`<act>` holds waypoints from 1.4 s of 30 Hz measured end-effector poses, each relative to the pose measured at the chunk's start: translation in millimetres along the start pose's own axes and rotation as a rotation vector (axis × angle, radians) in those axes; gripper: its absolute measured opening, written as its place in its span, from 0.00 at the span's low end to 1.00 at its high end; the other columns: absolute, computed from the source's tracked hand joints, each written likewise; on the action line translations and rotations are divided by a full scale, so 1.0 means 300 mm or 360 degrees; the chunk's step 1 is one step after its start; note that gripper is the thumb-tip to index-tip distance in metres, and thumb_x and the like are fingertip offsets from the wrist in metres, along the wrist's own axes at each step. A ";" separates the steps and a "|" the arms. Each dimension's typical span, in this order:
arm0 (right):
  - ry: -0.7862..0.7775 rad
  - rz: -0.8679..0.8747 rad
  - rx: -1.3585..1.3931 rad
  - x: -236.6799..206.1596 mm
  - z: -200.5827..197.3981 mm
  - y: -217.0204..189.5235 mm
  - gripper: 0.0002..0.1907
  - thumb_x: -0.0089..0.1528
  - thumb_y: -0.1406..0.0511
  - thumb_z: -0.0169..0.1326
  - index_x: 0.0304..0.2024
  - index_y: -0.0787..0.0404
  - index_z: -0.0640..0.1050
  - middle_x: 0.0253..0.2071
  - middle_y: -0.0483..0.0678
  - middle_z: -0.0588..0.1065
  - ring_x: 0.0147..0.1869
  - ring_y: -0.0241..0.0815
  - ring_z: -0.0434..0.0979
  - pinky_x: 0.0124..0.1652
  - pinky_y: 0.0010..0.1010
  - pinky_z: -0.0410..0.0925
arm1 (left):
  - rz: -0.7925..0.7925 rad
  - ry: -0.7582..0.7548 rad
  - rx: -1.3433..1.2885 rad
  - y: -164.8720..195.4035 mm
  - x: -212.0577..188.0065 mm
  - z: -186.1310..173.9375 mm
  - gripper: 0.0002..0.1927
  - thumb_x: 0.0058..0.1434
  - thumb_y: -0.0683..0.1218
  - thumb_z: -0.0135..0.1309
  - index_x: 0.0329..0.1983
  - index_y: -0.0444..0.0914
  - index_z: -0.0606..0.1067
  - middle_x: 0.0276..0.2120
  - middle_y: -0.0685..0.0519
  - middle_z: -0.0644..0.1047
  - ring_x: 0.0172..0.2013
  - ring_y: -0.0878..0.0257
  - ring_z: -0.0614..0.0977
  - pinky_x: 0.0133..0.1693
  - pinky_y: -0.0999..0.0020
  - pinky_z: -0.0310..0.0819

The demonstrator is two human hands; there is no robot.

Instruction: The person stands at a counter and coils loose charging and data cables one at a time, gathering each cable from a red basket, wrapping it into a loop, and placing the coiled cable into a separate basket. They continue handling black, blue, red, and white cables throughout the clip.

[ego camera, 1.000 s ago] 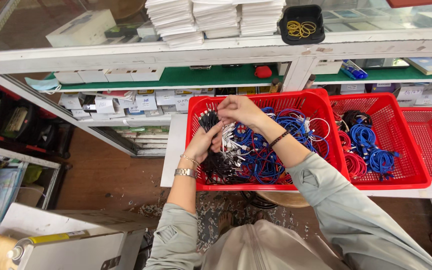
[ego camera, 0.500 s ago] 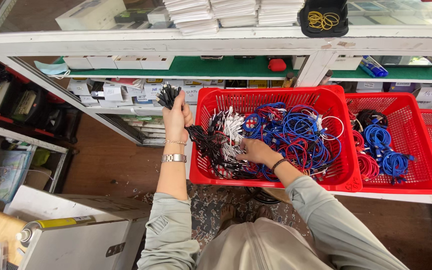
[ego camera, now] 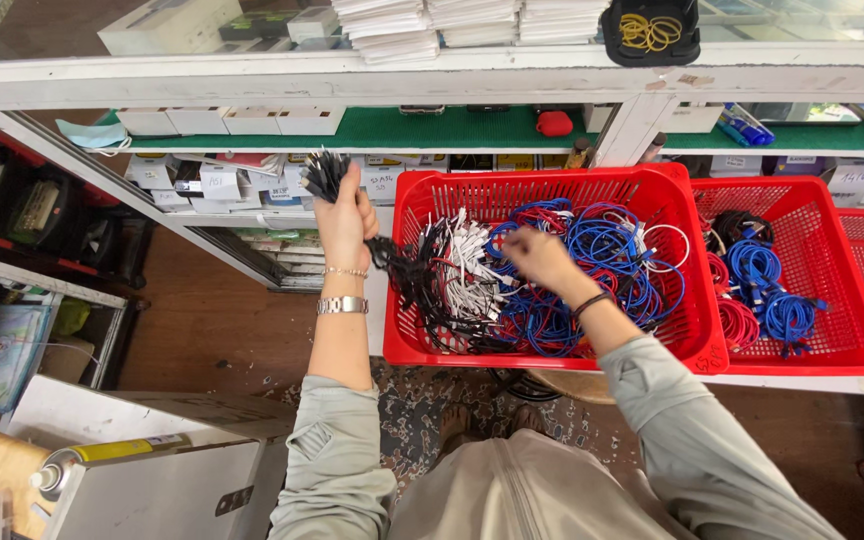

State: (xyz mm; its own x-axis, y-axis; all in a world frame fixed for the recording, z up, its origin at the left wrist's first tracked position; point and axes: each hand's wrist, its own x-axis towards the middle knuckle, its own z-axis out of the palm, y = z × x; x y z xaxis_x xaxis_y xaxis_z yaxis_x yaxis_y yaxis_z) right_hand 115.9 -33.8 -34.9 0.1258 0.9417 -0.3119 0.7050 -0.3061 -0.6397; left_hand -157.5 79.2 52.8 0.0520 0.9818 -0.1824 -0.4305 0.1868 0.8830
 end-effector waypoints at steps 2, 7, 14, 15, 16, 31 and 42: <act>0.0028 -0.0068 0.0166 -0.007 -0.041 -0.028 0.28 0.61 0.54 0.59 0.61 0.57 0.74 0.54 0.54 0.80 0.58 0.45 0.80 0.58 0.36 0.72 | -0.0032 -0.0057 -0.0157 0.018 0.026 0.039 0.20 0.66 0.52 0.57 0.24 0.43 0.63 0.12 0.62 0.58 0.11 0.72 0.54 0.15 0.70 0.41; -0.0103 -0.0876 0.0633 -0.031 0.040 -0.196 0.50 0.55 0.60 0.70 0.72 0.63 0.56 0.68 0.58 0.63 0.69 0.44 0.62 0.62 0.40 0.60 | -0.0186 -0.0330 -0.0285 -0.004 0.076 0.239 0.21 0.67 0.53 0.58 0.24 0.42 0.63 0.12 0.61 0.58 0.11 0.71 0.54 0.15 0.69 0.41; -0.0440 -0.0546 0.0999 -0.038 0.054 -0.182 0.21 0.64 0.59 0.60 0.55 0.64 0.74 0.42 0.43 0.79 0.44 0.32 0.77 0.44 0.27 0.73 | -0.0259 -0.0425 -0.0424 0.029 0.191 0.234 0.19 0.67 0.53 0.57 0.28 0.40 0.64 0.13 0.62 0.55 0.12 0.71 0.51 0.16 0.69 0.39; -0.0426 -0.0580 0.0821 -0.043 0.013 -0.149 0.18 0.65 0.59 0.59 0.53 0.63 0.75 0.39 0.42 0.80 0.42 0.30 0.77 0.43 0.24 0.72 | -0.0281 -0.0396 -0.0464 0.031 0.205 0.212 0.18 0.67 0.53 0.56 0.28 0.41 0.64 0.13 0.62 0.55 0.13 0.71 0.51 0.16 0.69 0.39; -0.0452 -0.0459 0.0814 -0.057 -0.029 -0.111 0.18 0.65 0.59 0.58 0.53 0.61 0.77 0.37 0.41 0.78 0.39 0.29 0.74 0.39 0.22 0.69 | -0.0304 -0.0367 -0.0505 0.029 0.219 0.191 0.18 0.67 0.53 0.56 0.28 0.41 0.65 0.14 0.62 0.54 0.13 0.71 0.51 0.17 0.70 0.39; -0.0147 0.0045 0.1861 -0.240 -0.261 0.215 0.20 0.75 0.56 0.40 0.52 0.66 0.73 0.22 0.36 0.57 0.22 0.27 0.52 0.22 0.21 0.50 | -0.0457 -0.0497 -0.0485 0.068 0.344 0.129 0.19 0.70 0.55 0.55 0.28 0.42 0.65 0.15 0.63 0.53 0.14 0.71 0.50 0.18 0.71 0.41; 0.0571 -0.0352 0.1358 -0.192 -0.242 -0.159 0.16 0.74 0.61 0.40 0.58 0.60 0.74 0.23 0.38 0.65 0.24 0.27 0.59 0.24 0.19 0.54 | -0.1165 -0.0934 -0.0472 -0.340 0.061 0.280 0.21 0.72 0.57 0.45 0.40 0.35 0.75 0.42 0.42 0.84 0.13 0.74 0.54 0.19 0.78 0.50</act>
State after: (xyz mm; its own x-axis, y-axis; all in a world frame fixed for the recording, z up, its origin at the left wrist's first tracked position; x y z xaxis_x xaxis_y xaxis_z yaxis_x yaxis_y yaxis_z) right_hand 125.7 -63.4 64.5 0.3572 0.9338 0.0211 0.0087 0.0193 -0.9998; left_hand -37.0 80.8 -4.2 0.8007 0.5024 -0.3264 -0.3181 0.8182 0.4789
